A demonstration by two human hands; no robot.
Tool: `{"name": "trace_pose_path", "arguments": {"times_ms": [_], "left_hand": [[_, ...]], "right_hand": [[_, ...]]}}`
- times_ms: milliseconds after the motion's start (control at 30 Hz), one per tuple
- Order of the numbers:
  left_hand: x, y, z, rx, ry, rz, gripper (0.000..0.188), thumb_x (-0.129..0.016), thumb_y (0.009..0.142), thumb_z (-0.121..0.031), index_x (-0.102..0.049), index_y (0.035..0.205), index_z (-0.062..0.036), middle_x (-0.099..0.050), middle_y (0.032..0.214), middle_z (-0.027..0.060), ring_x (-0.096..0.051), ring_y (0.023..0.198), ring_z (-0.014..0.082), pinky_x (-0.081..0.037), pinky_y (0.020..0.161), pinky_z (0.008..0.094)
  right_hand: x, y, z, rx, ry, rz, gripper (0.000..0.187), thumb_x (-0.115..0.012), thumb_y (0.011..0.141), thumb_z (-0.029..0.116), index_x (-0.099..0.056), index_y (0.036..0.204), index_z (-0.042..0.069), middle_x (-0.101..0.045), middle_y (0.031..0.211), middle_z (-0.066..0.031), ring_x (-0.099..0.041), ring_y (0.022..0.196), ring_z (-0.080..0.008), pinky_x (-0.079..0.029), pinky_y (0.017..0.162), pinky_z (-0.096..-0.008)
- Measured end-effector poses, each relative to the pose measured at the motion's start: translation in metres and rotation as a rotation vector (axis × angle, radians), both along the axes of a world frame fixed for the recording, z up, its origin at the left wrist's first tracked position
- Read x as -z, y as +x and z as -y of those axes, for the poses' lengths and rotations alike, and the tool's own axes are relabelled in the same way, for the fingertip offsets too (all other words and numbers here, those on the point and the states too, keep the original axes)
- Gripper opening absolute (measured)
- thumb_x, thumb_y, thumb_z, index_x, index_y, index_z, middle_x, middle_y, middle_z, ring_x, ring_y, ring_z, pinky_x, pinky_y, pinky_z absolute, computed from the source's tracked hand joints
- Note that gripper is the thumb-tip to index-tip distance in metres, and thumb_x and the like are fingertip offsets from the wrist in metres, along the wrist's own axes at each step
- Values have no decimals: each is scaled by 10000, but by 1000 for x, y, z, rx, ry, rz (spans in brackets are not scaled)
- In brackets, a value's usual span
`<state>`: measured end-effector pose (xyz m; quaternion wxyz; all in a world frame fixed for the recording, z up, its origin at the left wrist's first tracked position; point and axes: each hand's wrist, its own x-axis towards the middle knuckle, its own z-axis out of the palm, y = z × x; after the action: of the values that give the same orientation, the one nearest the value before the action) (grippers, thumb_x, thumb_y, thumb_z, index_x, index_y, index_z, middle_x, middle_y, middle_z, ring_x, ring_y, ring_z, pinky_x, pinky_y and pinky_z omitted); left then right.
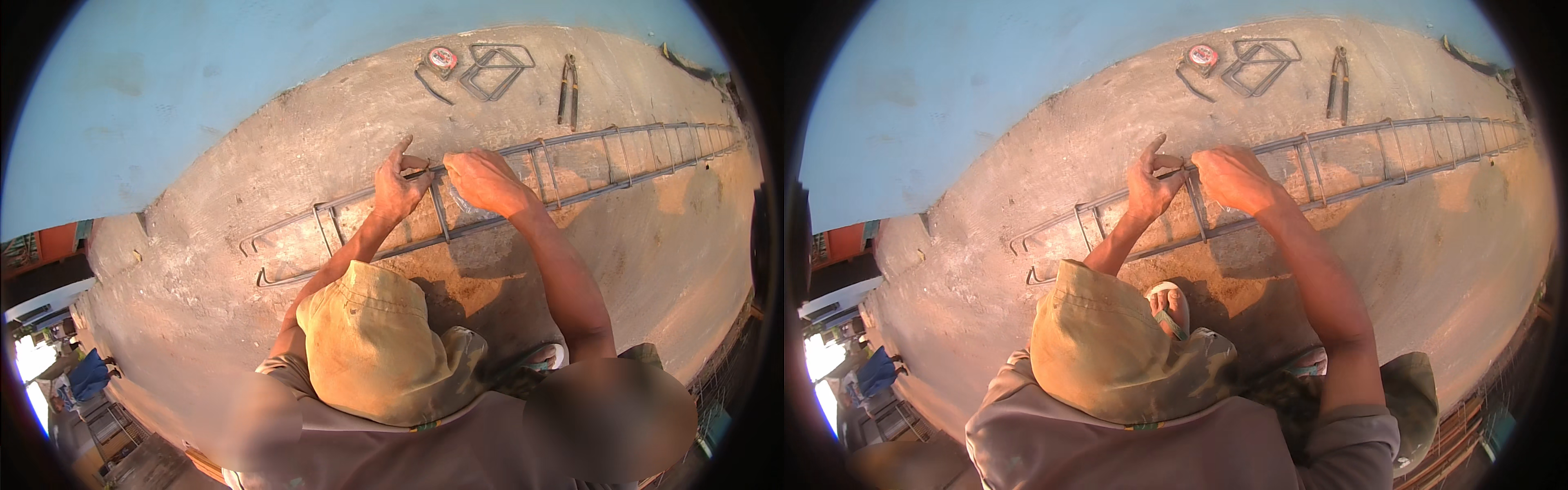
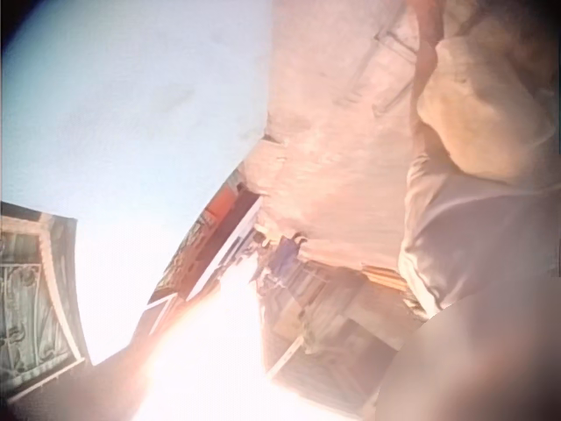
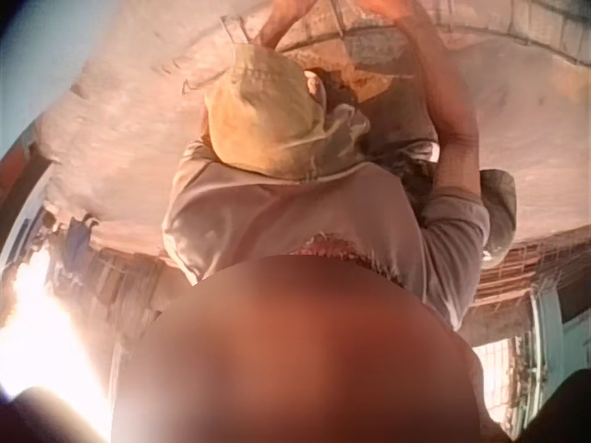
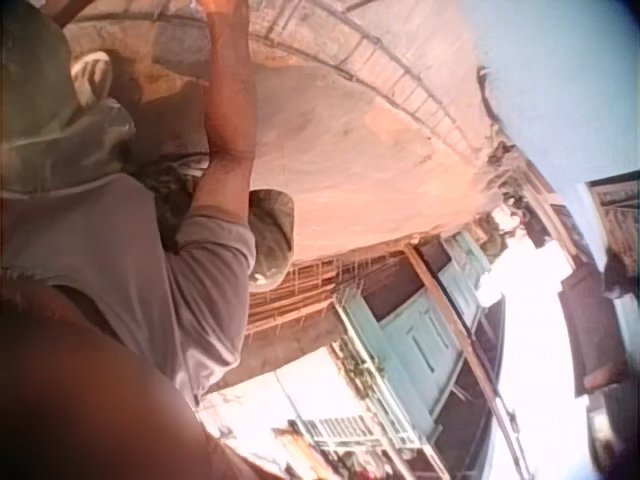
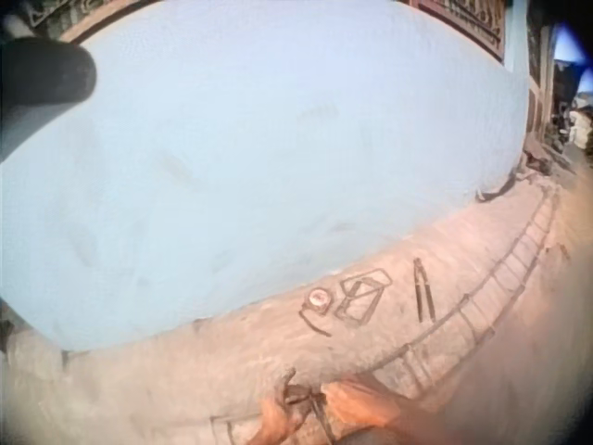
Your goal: The person sits on a concrete floor and uses pliers to tie wire around the intersections of a rebar ladder. They repeatedly wrap and twist wire segments to secure the rungs to the side rails.
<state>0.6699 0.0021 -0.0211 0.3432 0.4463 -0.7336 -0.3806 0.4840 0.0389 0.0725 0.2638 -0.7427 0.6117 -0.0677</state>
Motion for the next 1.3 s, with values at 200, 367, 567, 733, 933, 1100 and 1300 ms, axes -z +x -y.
{"name": "trace_pose_path", "arguments": {"times_ms": [200,367,567,733,933,1100,1300], "left_hand": [[-4,-24,-1,-111,133,-38,460,-765,755,-109,-530,1129,17,-719,821,126,-706,785,264,-535,790,384],[-1,-18,-1,-97,146,-8,427,-767,775,-82,-522,1115,3,-724,810,118,-708,785,266,-531,786,383],[10,-13,-3,-46,-137,23,256,-784,759,-116,-638,949,-26,-700,799,118,-691,783,266,-537,686,381],[1,-18,-4,-97,39,35,155,-779,777,-170,-698,794,-38,-688,788,127,-663,714,269,-513,643,369],[6,-5,10,-81,371,10,279,-725,880,-308,-716,823,-35,-652,694,82,-601,627,178,-469,579,356],[-7,-11,20,27,535,-9,326,-692,914,-319,-690,810,-9,-622,720,57,-549,670,131,-463,613,322],[-10,-1,29,120,553,-21,357,-711,886,-375,-721,873,-18,-665,840,92,-610,763,182,-493,689,358]], "right_hand": [[14,4,91,-376,-290,-128,125,-566,878,109,-642,891,10,-668,848,-188,-648,770,-372,-508,666,-459],[-3,-22,70,-375,443,-171,140,-617,848,125,-684,868,3,-681,811,-172,-657,749,-305,-499,658,-437],[-57,-19,84,-352,400,-68,169,-625,895,177,-646,863,12,-604,673,-110,-574,646,-273,-449,638,-442],[-74,9,64,-560,-679,238,124,-645,889,146,-631,861,25,-576,672,-100,-577,657,-291,-474,644,-447],[-61,-62,48,-167,68,-115,254,-628,916,278,-641,953,27,-668,866,-125,-655,830,-297,-525,765,-457],[80,-237,79,592,-65,-585,689,-587,925,475,-378,1435,61,-495,1305,-321,-469,1245,-465,-432,1007,-517],[137,-294,90,829,-135,-457,400,-628,893,261,-590,1142,-51,-660,919,-258,-653,913,-410,-525,792,-480]]}}
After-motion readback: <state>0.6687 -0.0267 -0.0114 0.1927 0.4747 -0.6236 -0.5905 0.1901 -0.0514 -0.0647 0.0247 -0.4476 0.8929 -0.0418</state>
